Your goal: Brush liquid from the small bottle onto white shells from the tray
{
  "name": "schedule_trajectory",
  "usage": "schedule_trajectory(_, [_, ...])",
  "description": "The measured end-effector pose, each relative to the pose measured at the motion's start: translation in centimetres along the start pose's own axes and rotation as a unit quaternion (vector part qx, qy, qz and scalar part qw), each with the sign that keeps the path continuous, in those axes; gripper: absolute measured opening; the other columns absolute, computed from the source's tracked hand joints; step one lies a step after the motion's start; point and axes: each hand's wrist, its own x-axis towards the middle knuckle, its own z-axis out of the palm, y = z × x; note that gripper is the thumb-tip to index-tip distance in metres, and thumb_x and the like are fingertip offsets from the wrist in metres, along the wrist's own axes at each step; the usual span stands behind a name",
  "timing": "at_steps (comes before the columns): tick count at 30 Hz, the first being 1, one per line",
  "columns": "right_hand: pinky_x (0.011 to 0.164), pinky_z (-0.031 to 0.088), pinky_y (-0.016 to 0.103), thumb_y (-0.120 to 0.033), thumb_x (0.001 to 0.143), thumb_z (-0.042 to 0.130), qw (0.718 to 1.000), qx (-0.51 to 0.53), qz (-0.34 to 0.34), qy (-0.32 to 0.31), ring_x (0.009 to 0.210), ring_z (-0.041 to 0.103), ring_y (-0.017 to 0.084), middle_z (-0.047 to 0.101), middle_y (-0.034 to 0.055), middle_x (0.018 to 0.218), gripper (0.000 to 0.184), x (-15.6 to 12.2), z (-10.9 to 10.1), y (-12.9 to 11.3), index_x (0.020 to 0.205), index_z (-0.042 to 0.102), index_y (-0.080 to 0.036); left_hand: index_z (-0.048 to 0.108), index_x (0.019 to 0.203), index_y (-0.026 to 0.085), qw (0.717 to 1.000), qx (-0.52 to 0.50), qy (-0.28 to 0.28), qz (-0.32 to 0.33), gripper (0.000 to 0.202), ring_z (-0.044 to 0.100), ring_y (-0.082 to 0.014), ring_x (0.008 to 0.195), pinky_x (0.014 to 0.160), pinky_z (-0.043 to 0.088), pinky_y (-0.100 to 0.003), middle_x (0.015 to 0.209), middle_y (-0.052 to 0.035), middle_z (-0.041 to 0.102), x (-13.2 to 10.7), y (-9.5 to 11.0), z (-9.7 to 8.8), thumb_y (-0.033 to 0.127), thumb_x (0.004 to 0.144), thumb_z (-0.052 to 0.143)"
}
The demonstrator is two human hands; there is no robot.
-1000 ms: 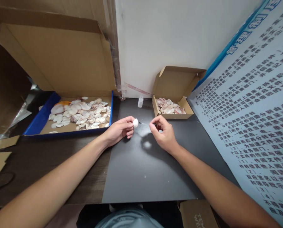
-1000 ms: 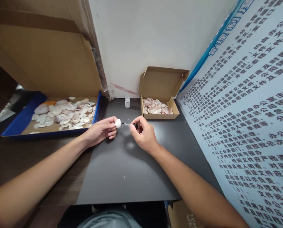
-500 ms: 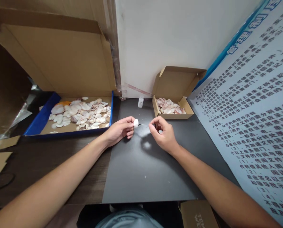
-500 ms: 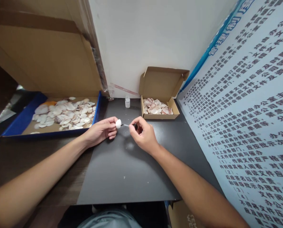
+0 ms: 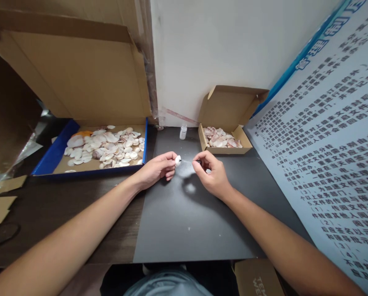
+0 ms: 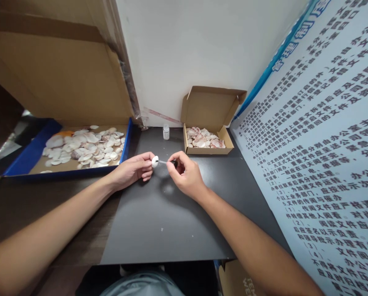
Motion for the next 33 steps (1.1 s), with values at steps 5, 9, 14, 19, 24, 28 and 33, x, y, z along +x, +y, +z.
schedule_trajectory(5, [0.05, 0.033, 0.024, -0.03, 0.088, 0.054, 1.0, 0.02, 0.0, -0.004, 0.053, 0.038, 0.01, 0.043, -0.0044, 0.062, 0.01, -0.07, 0.15, 0.01, 0.085, 0.054, -0.02, 0.048, 0.082, 0.016, 1.0, 0.005, -0.003, 0.004, 0.014, 0.039, -0.0041, 0.051, 0.049, 0.034, -0.017, 0.062, 0.0053, 0.04, 0.02, -0.12, -0.13, 0.027, 0.082, 0.058])
schedule_trajectory(9, [0.049, 0.031, 0.023, -0.029, 0.088, 0.055, 1.0, 0.02, 0.012, -0.007, 0.052, 0.036, 0.01, 0.041, -0.0048, 0.061, 0.01, -0.07, 0.08, 0.0, 0.083, 0.053, -0.02, 0.049, 0.082, 0.016, 1.0, 0.008, -0.006, 0.004, 0.015, 0.039, -0.0042, 0.051, 0.049, 0.034, -0.017, 0.063, 0.0052, 0.04, 0.07, -0.12, -0.18, 0.028, 0.082, 0.058])
schedule_trajectory(14, [0.05, 0.032, 0.023, -0.029, 0.088, 0.055, 1.0, 0.022, 0.004, -0.011, 0.052, 0.038, 0.01, 0.043, -0.0045, 0.062, 0.01, -0.06, 0.07, 0.01, 0.085, 0.054, -0.02, 0.049, 0.082, 0.016, 1.0, 0.01, -0.01, 0.003, 0.015, 0.039, -0.004, 0.052, 0.049, 0.034, -0.017, 0.064, 0.0053, 0.04, 0.09, -0.16, -0.24, 0.028, 0.081, 0.059])
schedule_trajectory(19, [0.049, 0.032, 0.023, -0.03, 0.088, 0.054, 1.0, 0.012, 0.008, 0.009, 0.051, 0.037, 0.01, 0.042, -0.0047, 0.061, 0.011, -0.06, 0.1, 0.02, 0.083, 0.053, -0.02, 0.048, 0.082, 0.017, 0.999, 0.035, -0.011, 0.005, 0.018, 0.038, -0.0042, 0.052, 0.05, 0.034, -0.017, 0.062, 0.0058, 0.039, 0.05, -0.17, -0.15, 0.031, 0.082, 0.059])
schedule_trajectory(24, [0.049, 0.031, 0.023, -0.029, 0.087, 0.055, 1.0, -0.005, 0.017, 0.017, 0.051, 0.036, 0.01, 0.042, -0.0048, 0.06, 0.011, 0.01, 0.01, -0.05, 0.081, 0.054, -0.02, 0.048, 0.083, 0.017, 0.996, 0.09, -0.012, 0.004, 0.025, 0.038, -0.004, 0.051, 0.05, 0.035, -0.017, 0.061, 0.0069, 0.039, 0.16, -0.27, -0.05, 0.038, 0.081, 0.062])
schedule_trajectory(28, [0.051, 0.034, 0.024, -0.031, 0.088, 0.056, 1.0, -0.014, 0.001, 0.021, 0.051, 0.039, 0.01, 0.042, -0.0047, 0.058, 0.013, 0.0, -0.1, -0.24, 0.082, 0.058, -0.02, 0.046, 0.083, 0.017, 0.994, 0.106, -0.022, 0.011, 0.027, 0.038, -0.0043, 0.052, 0.05, 0.036, -0.018, 0.062, 0.0071, 0.038, 0.23, -0.37, -0.09, 0.041, 0.081, 0.061])
schedule_trajectory(33, [0.051, 0.035, 0.024, -0.031, 0.088, 0.056, 0.998, -0.029, -0.005, 0.047, 0.051, 0.039, 0.01, 0.042, -0.0052, 0.057, 0.013, -0.02, -0.18, -0.35, 0.084, 0.06, -0.019, 0.045, 0.082, 0.018, 0.99, 0.14, -0.02, 0.015, 0.027, 0.037, -0.0048, 0.052, 0.05, 0.036, -0.017, 0.06, 0.0073, 0.037, 0.12, -0.31, 0.09, 0.042, 0.083, 0.058])
